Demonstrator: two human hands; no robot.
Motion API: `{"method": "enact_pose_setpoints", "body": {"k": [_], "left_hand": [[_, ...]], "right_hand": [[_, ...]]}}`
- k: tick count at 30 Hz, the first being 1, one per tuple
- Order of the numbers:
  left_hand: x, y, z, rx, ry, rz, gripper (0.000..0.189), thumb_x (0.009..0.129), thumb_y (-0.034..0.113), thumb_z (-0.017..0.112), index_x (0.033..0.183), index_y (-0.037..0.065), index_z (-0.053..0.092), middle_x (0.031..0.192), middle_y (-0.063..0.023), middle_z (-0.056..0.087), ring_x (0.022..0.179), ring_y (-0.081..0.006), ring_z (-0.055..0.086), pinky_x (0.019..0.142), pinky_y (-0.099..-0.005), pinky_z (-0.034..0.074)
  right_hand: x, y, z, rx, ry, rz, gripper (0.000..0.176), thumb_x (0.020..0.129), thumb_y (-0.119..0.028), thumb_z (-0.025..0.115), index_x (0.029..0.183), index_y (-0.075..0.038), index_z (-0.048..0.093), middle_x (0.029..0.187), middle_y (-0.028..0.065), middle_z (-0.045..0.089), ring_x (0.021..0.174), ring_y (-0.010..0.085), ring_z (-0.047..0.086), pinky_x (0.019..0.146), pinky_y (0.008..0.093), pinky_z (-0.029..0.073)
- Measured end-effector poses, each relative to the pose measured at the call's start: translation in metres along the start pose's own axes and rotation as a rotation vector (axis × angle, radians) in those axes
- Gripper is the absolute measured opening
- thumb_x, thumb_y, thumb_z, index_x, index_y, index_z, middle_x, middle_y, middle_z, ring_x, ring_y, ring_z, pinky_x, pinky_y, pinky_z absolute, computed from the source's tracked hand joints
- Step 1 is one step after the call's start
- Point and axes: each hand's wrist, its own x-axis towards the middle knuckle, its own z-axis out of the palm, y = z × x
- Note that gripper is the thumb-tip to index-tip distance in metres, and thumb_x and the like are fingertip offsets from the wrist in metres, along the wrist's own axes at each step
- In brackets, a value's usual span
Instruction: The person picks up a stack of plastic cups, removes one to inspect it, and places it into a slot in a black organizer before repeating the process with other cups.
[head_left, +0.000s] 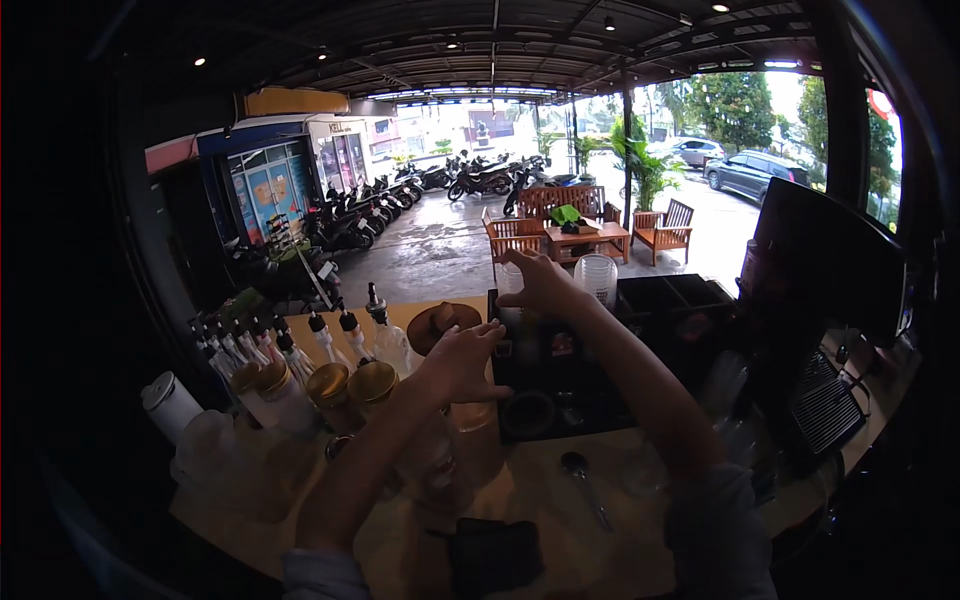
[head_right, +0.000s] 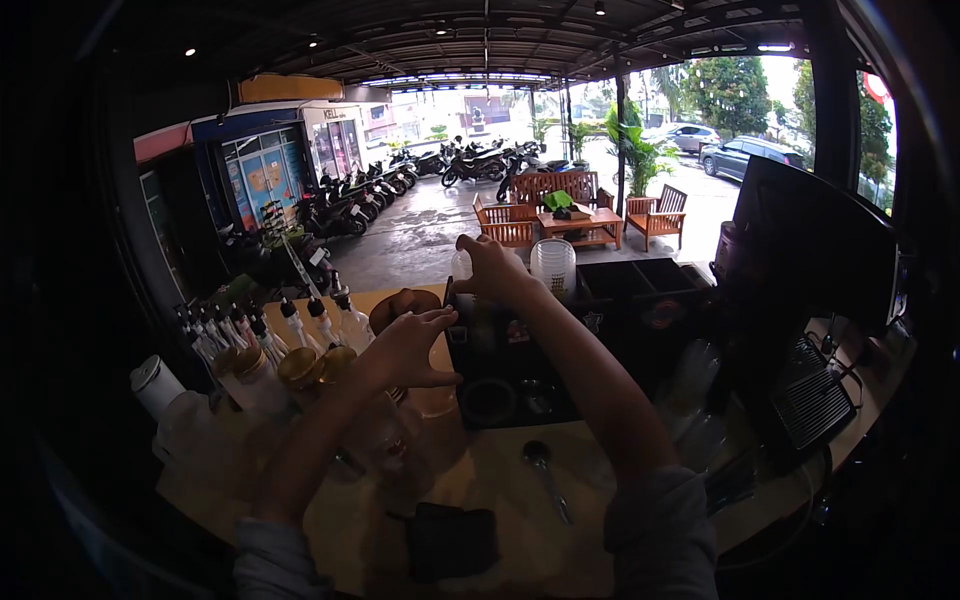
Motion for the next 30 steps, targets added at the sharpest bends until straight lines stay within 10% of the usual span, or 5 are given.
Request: {"method": "enact_pose_setpoints", "body": {"k": [11,19,30], "left_hand": [[-0.008,0.016,-0.005,0.081,0.173,-0.044,0.073,0.077,0.037,0.068,0.133,0.001,0.039,0.136,-0.0216,0.041,0.127,-0.0338,0.039,0.104,-0.0423,0.034],[-0.021,0.119,-0.032,-0.049,0.259,0.087,0.034,0.077,0.030,0.066,0.096,0.003,0.062,0.103,-0.0096,0.062,0.097,-0.0281,0.060,0.087,-0.0402,0.045],[0.049,0.240,0.059,-0.749,0.288,0.172,0.050,0.080,0.027,0.069,0.120,0.005,0.051,0.114,-0.0131,0.059,0.104,-0.0257,0.059,0.088,-0.0389,0.048]], "right_hand": [[-0.038,-0.036,-0.009,-0.144,0.176,-0.020,0.068,0.078,-0.032,0.065,0.132,-0.002,0.036,0.142,0.0243,0.026,0.127,0.0410,0.033,0.097,0.0465,0.041],[-0.150,-0.080,-0.077,-0.097,0.186,-0.105,0.040,0.079,-0.019,0.064,0.115,-0.009,0.051,0.131,0.0140,0.041,0.114,0.0355,0.049,0.089,0.0414,0.047],[-0.304,0.008,-0.181,0.055,0.346,0.270,0.059,0.072,-0.022,0.073,0.120,-0.005,0.045,0.124,0.0155,0.048,0.106,0.0296,0.055,0.086,0.0397,0.048]]}}
